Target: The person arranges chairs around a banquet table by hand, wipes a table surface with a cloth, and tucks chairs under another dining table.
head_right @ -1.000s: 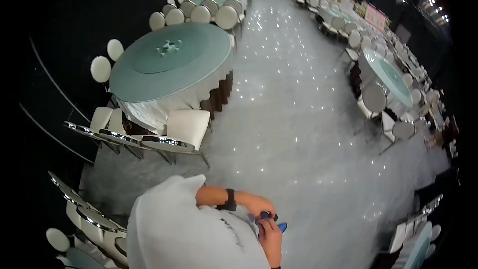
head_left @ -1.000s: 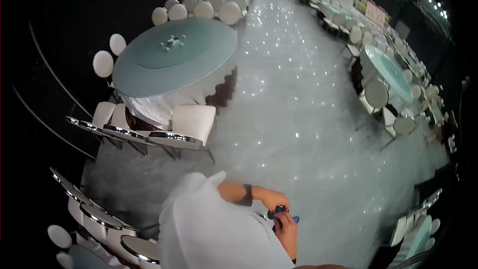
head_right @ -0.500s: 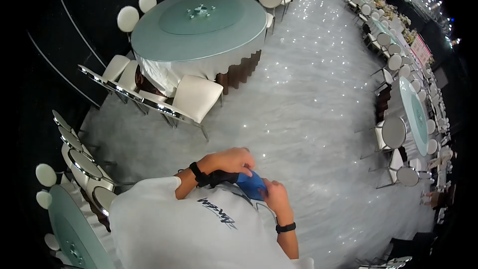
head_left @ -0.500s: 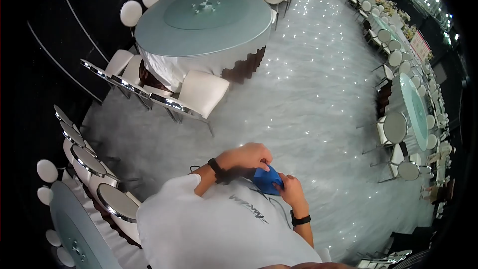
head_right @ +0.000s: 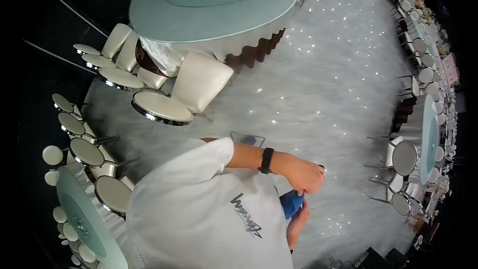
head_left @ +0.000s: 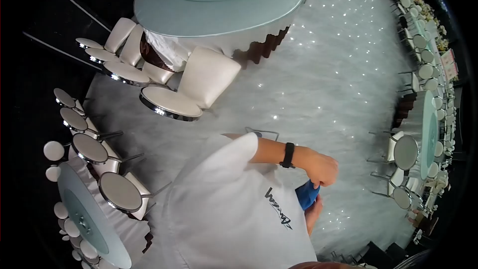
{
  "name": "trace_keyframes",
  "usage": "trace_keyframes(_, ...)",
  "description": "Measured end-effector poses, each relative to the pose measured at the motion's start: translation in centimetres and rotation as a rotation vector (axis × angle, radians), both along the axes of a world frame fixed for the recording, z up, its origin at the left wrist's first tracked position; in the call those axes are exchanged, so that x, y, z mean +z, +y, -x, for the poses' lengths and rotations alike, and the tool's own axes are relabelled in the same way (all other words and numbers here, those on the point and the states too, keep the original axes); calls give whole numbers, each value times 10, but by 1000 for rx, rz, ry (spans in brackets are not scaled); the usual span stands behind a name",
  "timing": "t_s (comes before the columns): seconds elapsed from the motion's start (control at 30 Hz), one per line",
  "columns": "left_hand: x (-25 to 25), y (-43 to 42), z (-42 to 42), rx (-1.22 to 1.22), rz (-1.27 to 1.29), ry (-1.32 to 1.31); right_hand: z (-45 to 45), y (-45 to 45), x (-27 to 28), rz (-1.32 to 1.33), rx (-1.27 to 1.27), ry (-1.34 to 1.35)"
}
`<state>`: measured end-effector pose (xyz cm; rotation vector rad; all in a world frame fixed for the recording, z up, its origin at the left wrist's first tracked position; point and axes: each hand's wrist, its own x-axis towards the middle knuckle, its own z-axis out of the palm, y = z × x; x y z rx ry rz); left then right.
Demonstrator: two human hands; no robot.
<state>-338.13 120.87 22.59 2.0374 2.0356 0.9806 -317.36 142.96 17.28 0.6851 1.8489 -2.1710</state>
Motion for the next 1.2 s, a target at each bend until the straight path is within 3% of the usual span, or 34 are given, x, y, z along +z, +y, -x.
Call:
trace_keyframes(0.1,3,-9,28,-14,46,-36,53,-21,4,-430,628,21)
trace_keyframes(0.17,-1,-20,45,30,60,-73,94,-38,0,-525,799,76)
trace_keyframes(0.43,-10,-106,145,395,141,-110,278,-81,-38,-370,883,169)
trace_keyframes(0.53,-9,-128,187,504,111,-248,359,-87,-58,-189,1042,52)
trace_keyframes(0.63,-13,-146,242,626,224,-279,456,-106,-67,-224,1293,73)
trace_keyframes(0.73,-11,-169,303,806,145,-310,568,-133,-65,-341,1563,187)
trace_keyframes(0.83,4,-200,352,1041,-17,-252,659,-163,-55,-421,1445,460)
trace_keyframes(0.9,-3,-222,378,1172,18,-241,726,-179,-73,-468,1386,617)
trace_keyframes(1.0,-4,-251,404,1335,12,-202,806,-225,-40,-552,1377,777)
trace_keyframes(1.1,-2,-269,433,1421,43,-323,864,-275,-2,-622,1400,1151)
trace_keyframes(1.2,-20,-291,488,1476,194,-375,911,-307,-6,-640,1391,1170)
